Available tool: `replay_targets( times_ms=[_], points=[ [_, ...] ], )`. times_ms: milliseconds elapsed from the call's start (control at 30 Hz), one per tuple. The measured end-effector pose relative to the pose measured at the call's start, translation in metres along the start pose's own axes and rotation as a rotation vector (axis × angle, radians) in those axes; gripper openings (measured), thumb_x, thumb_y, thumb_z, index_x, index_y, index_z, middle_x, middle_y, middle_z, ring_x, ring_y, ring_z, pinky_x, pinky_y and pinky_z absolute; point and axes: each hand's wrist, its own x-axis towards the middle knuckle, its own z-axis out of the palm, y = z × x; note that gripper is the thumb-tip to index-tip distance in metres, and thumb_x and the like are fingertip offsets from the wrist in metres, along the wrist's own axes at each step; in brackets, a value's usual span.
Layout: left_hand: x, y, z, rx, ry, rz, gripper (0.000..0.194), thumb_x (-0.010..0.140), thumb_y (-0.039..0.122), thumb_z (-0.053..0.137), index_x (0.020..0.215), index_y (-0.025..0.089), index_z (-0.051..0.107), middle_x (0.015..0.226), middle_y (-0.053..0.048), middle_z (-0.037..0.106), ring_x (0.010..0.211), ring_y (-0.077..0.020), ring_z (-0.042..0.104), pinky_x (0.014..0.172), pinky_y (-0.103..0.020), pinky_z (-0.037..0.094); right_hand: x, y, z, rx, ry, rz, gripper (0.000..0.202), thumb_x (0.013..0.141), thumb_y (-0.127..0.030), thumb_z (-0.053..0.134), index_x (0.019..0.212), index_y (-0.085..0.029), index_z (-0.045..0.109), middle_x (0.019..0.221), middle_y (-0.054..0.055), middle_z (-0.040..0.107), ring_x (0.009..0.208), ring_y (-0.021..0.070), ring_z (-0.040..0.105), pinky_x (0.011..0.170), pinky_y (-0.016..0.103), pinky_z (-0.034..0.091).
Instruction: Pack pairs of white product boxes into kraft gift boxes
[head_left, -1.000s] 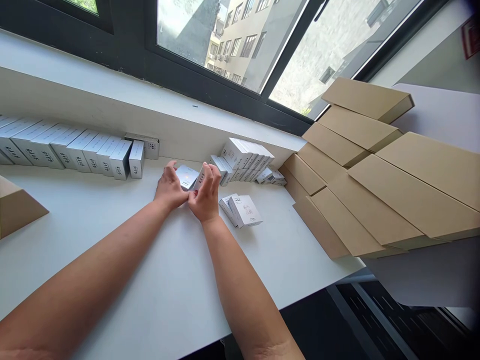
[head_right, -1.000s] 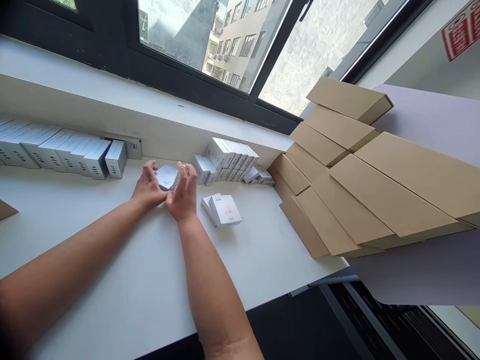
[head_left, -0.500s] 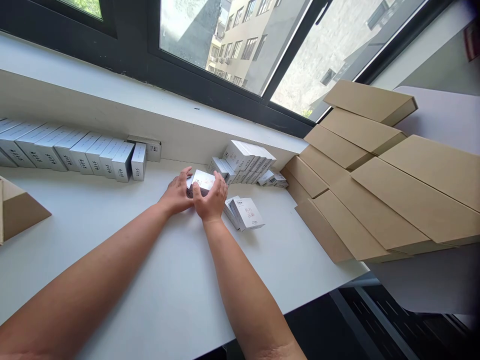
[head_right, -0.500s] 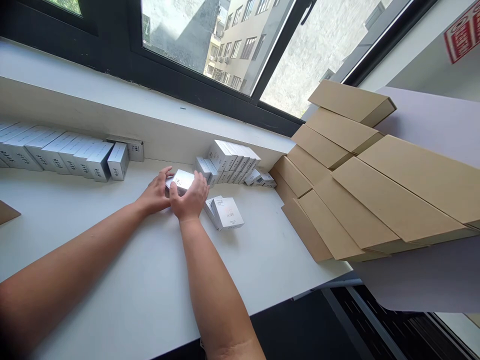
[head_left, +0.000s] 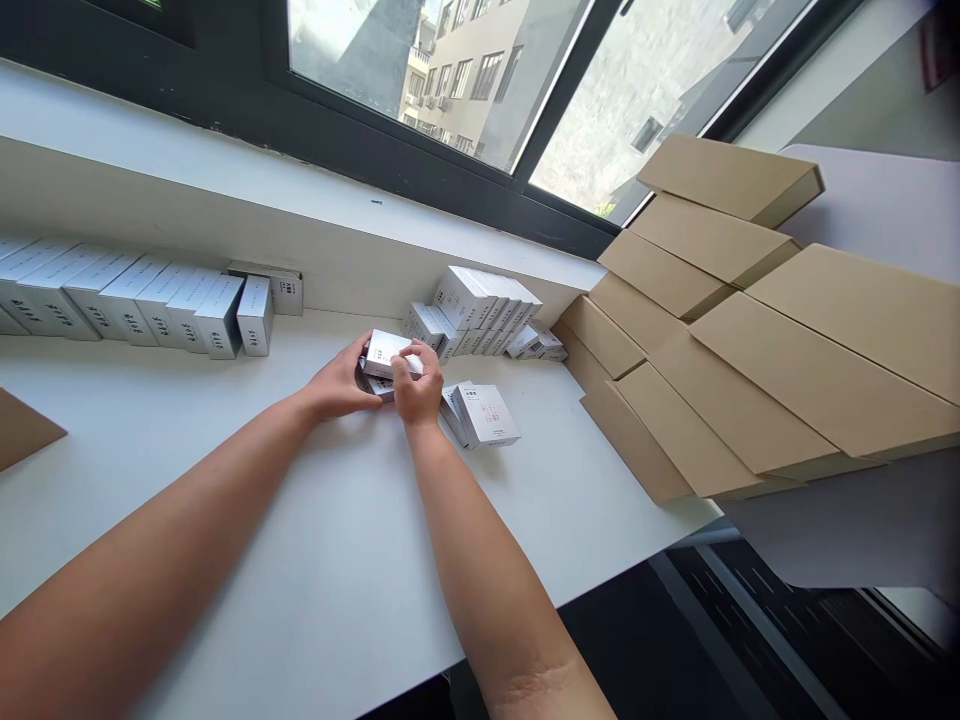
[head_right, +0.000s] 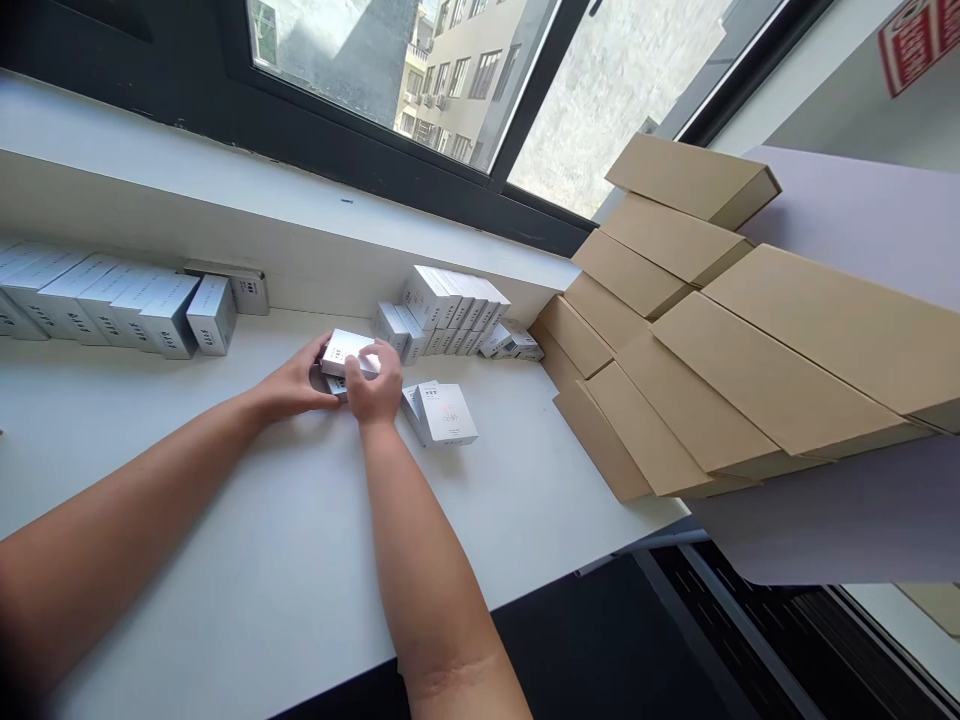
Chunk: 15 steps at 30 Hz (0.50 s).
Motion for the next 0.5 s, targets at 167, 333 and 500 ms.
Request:
replay_targets(
  times_ms=[167,333,500],
  points=[
    [0.000,-0.004,0.000,0.060,0.028,-0.041,0.120,0.053,0.033,0.084,0.157,0.025,0.026,0.156,-0.018,0.039,0.145,-0.0399,0.040,0.115,-0.052,0.041,0.004,0.005,0.000,0.113,0.086,0.096,0.026,0.084,-0.043,0.055,0.098,-0.022,0.059,0.126,0.007,0.067,0.118,0.0195,0.062,0.102,0.031,0.047],
    [-0.002,-0.005,0.000,0.051,0.040,-0.037,0.113,0.056,0.039,0.085,0.153,0.028,0.027,0.150,-0.016,0.047,0.134,-0.0357,0.052,0.108,-0.049,0.048,0.009,0.011,0.002,0.254,-0.016,0.138,0.019,0.080,-0.029,0.047,0.091,-0.020,0.059,0.127,0.008,0.070,0.108,0.0191,0.068,0.092,0.030,0.053],
    [-0.005,0.001,0.001,0.042,0.106,-0.074,0.070,0.062,0.040,0.082,0.123,0.028,0.051,0.114,-0.005,0.065,0.096,-0.0262,0.066,0.080,-0.040,0.057,0.009,0.015,0.002,0.235,-0.019,0.077,0.039,0.084,-0.024,0.038,0.116,-0.015,0.059,0.128,0.011,0.069,0.120,0.0191,0.065,0.098,0.034,0.052]
  ],
)
